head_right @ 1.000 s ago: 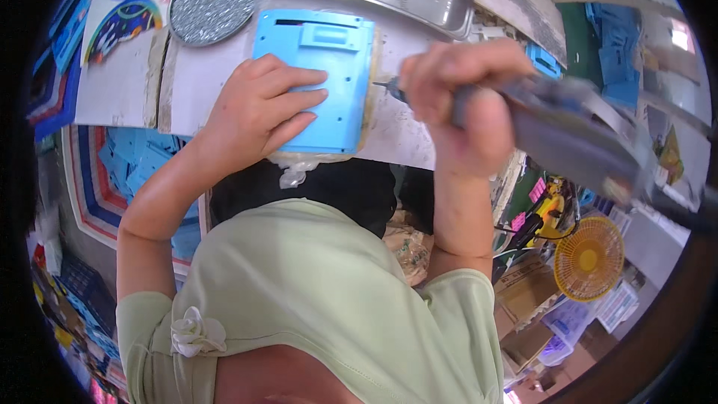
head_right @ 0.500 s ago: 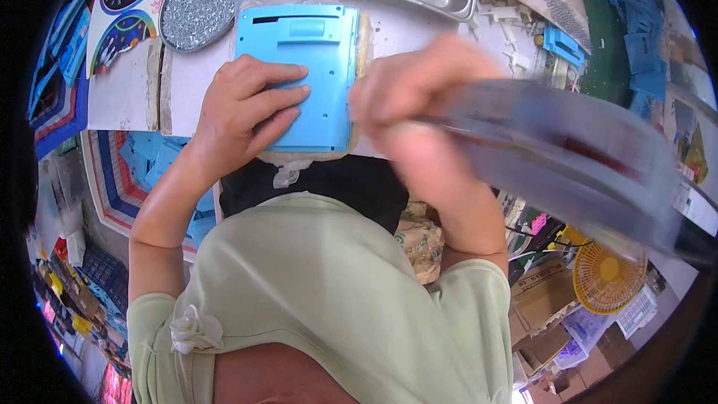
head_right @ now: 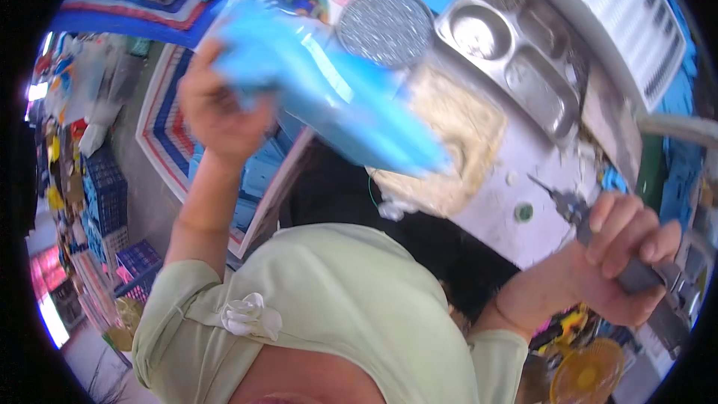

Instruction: The recorder is assembling an electronic device by soldering internal wires and using a power screwdriver to attach the back casing.

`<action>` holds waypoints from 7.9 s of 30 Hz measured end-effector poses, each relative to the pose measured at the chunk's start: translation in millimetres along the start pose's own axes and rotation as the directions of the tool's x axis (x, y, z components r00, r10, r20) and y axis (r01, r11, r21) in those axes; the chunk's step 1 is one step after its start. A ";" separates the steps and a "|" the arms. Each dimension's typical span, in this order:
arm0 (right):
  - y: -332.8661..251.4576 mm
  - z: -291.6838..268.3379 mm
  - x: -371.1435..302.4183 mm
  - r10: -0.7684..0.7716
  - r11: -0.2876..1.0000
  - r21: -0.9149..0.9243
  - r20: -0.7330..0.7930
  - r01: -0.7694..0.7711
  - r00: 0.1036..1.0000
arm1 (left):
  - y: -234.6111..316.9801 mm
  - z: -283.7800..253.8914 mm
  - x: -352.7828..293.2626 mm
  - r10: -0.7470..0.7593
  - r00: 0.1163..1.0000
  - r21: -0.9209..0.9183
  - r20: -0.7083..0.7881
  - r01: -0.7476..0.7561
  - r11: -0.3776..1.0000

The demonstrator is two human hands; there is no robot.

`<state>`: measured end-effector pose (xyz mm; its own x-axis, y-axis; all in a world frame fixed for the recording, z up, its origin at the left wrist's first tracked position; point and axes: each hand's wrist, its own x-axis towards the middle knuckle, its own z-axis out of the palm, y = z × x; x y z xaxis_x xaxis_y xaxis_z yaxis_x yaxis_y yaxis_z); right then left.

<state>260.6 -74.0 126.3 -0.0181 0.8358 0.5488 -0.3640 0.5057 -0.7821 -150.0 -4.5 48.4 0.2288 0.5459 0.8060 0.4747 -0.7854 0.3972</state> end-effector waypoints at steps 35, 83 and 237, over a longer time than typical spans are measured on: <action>21.3 -52.2 19.6 0.069 0.949 -0.276 -0.301 -0.156 0.951 | -287.4 -126.4 165.8 -0.285 0.956 0.872 0.064 0.085 0.483; 115.8 0.7 -93.9 0.273 0.400 -0.862 -0.212 -0.311 0.938 | 84.7 68.9 -15.0 -0.324 0.575 0.071 0.751 0.418 0.906; 48.4 -18.3 -128.1 0.249 0.783 -0.579 -0.046 -0.229 0.967 | 92.4 160.4 7.8 0.099 0.361 -0.076 0.927 -0.076 0.994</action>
<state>262.4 -152.7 12.8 -0.0653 0.9442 0.3227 0.2585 0.3284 -0.9085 32.0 -26.0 20.9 0.9176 0.3900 -0.0770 0.3898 -0.8446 0.3670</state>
